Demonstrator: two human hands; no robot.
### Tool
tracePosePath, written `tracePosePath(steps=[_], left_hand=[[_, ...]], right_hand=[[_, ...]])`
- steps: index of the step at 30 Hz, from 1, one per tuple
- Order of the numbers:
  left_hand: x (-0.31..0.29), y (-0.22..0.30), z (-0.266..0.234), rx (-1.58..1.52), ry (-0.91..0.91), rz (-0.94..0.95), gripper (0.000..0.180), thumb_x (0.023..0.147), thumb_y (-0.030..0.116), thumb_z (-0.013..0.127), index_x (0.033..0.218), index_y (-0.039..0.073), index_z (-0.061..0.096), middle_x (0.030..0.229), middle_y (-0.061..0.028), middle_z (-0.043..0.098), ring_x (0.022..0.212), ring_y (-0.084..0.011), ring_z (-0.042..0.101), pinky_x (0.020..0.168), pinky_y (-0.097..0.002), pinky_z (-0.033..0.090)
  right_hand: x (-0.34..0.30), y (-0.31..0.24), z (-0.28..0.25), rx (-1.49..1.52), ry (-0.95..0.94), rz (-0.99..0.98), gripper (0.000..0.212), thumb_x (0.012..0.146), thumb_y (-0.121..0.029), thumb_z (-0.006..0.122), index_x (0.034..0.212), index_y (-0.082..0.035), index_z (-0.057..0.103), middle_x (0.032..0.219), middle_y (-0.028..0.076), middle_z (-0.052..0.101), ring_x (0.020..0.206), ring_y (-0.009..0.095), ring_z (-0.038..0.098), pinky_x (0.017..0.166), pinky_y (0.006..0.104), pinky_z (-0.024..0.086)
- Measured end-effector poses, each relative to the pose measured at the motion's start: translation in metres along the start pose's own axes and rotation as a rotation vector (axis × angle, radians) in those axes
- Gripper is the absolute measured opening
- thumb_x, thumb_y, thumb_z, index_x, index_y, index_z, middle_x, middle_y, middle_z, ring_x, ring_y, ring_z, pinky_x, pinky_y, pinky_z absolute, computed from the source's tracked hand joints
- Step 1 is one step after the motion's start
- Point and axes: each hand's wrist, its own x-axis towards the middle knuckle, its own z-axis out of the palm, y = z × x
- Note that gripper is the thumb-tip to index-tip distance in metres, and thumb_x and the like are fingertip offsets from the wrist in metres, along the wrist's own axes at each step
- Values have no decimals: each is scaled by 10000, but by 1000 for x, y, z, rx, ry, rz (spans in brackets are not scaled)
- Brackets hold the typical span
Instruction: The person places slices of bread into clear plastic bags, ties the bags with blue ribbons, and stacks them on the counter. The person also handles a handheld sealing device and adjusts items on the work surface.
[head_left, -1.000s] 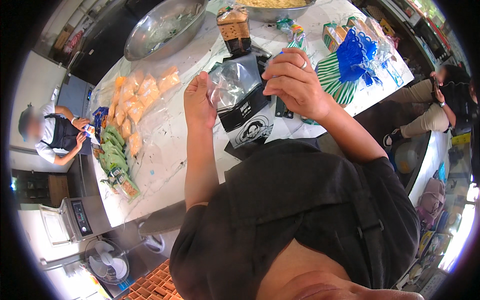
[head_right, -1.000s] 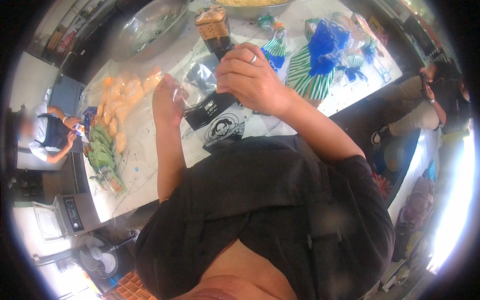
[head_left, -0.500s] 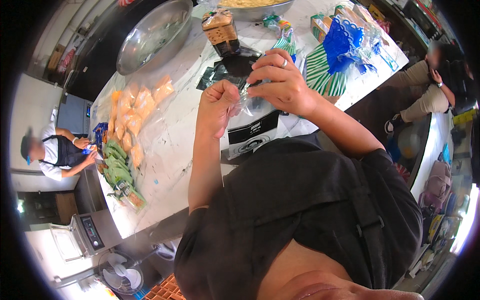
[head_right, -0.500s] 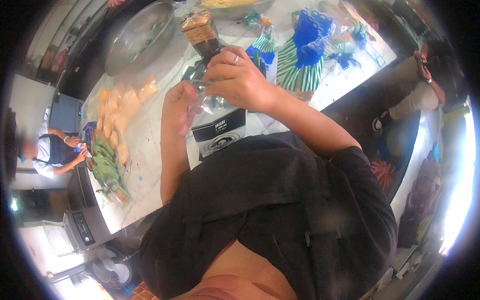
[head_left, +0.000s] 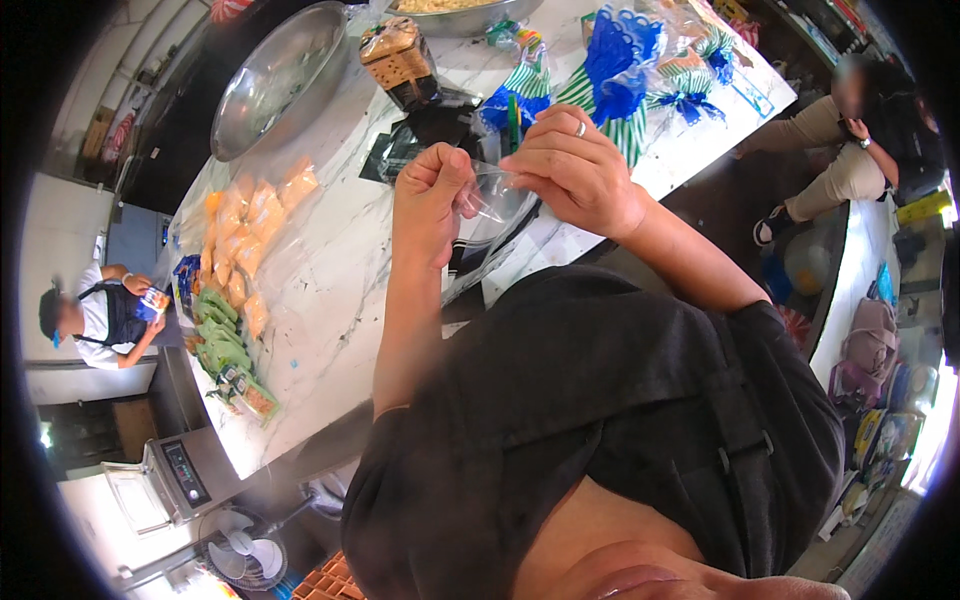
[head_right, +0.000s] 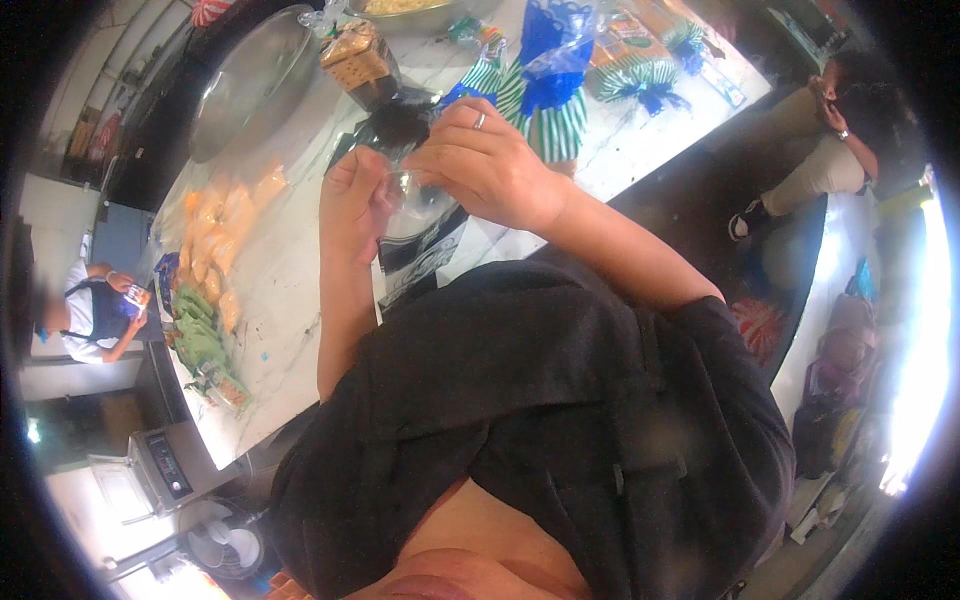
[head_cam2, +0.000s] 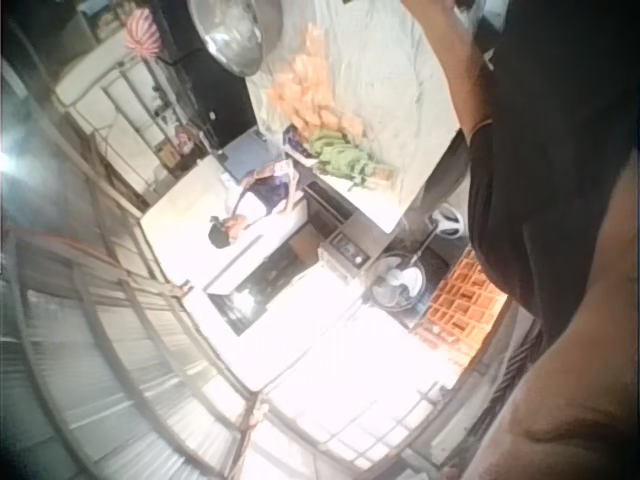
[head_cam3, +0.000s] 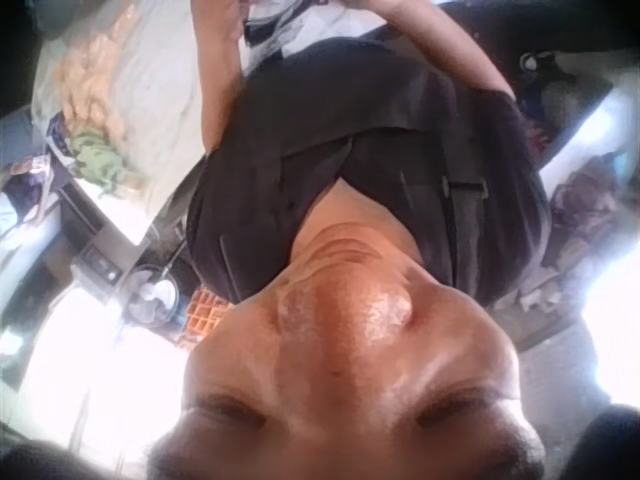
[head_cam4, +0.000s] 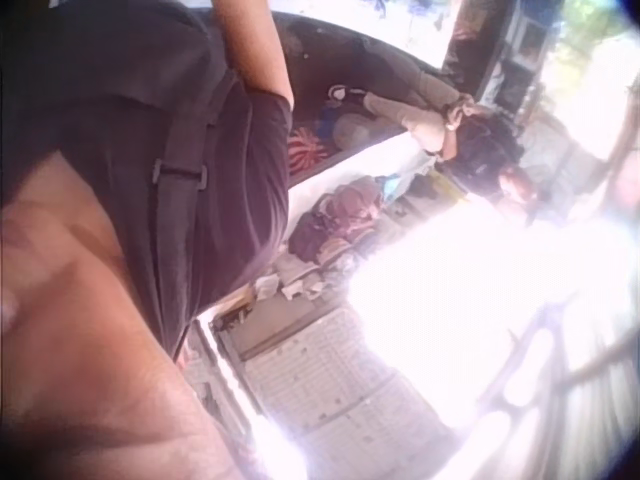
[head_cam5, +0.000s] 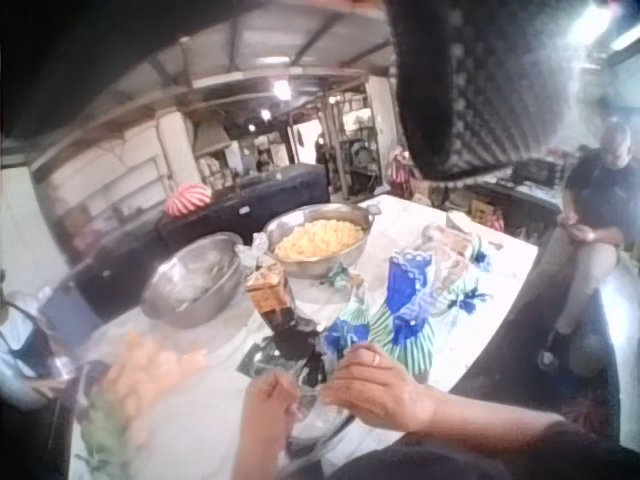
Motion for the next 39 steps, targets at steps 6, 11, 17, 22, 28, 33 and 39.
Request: tracePosePath(steps=[6, 11, 17, 22, 28, 33, 39], left_hand=[[6, -23, 46, -64, -66, 7, 251, 898, 277, 679, 753, 107, 563, 601, 26, 496, 498, -63, 451, 480, -208, 377], [0, -49, 76, -59, -9, -16, 255, 898, 254, 680, 750, 86, 558, 608, 22, 498, 488, -54, 431, 473, -201, 348], [-3, -74, 100, -121, 180, -113, 275, 910, 243, 666, 733, 66, 553, 594, 34, 458, 490, -55, 394, 470, -211, 317], [5, -82, 102, -135, 362, -95, 269, 911, 244, 664, 738, 67, 559, 591, 38, 440, 495, -61, 388, 471, -219, 317], [-1, -76, 84, -22, 422, -109, 251, 904, 252, 676, 753, 83, 568, 597, 38, 466, 500, -46, 385, 457, -214, 309], [-7, -81, 97, 18, 178, -115, 317, 898, 352, 671, 753, 109, 529, 604, 41, 448, 501, -57, 396, 456, -209, 291], [-12, -78, 105, 14, 119, -152, 330, 912, 360, 651, 756, 102, 516, 603, 36, 447, 502, -54, 397, 448, -217, 291]], right_hand=[[-16, 15, -49, 19, -49, -15, 274, 582, 56, 743, 844, -16, 705, 804, 77, 630, 748, 238, 605, 698, 340, 480], [-43, 21, -81, 32, -87, 32, 289, 552, 65, 734, 829, -10, 699, 777, 76, 621, 714, 245, 596, 700, 349, 494], [-66, 31, -101, 91, -130, 10, 235, 590, -5, 738, 816, -32, 680, 781, 77, 620, 745, 255, 588, 779, 390, 491], [-71, 39, -119, -6, -143, 32, 227, 604, -66, 754, 804, -51, 646, 821, 59, 610, 808, 262, 586, 822, 380, 457], [-70, 41, -141, -17, -142, 32, 283, 601, -78, 771, 868, -61, 678, 1066, 102, 562, 1007, 276, 547, 884, 428, 439], [-71, 35, -118, -13, -124, -3, 356, 583, -78, 725, 938, -68, 712, 1026, 75, 605, 984, 261, 574, 870, 402, 440], [-79, 37, -114, -35, -132, -68, 309, 593, -99, 676, 901, -80, 690, 996, 45, 612, 972, 237, 575, 888, 402, 418]])
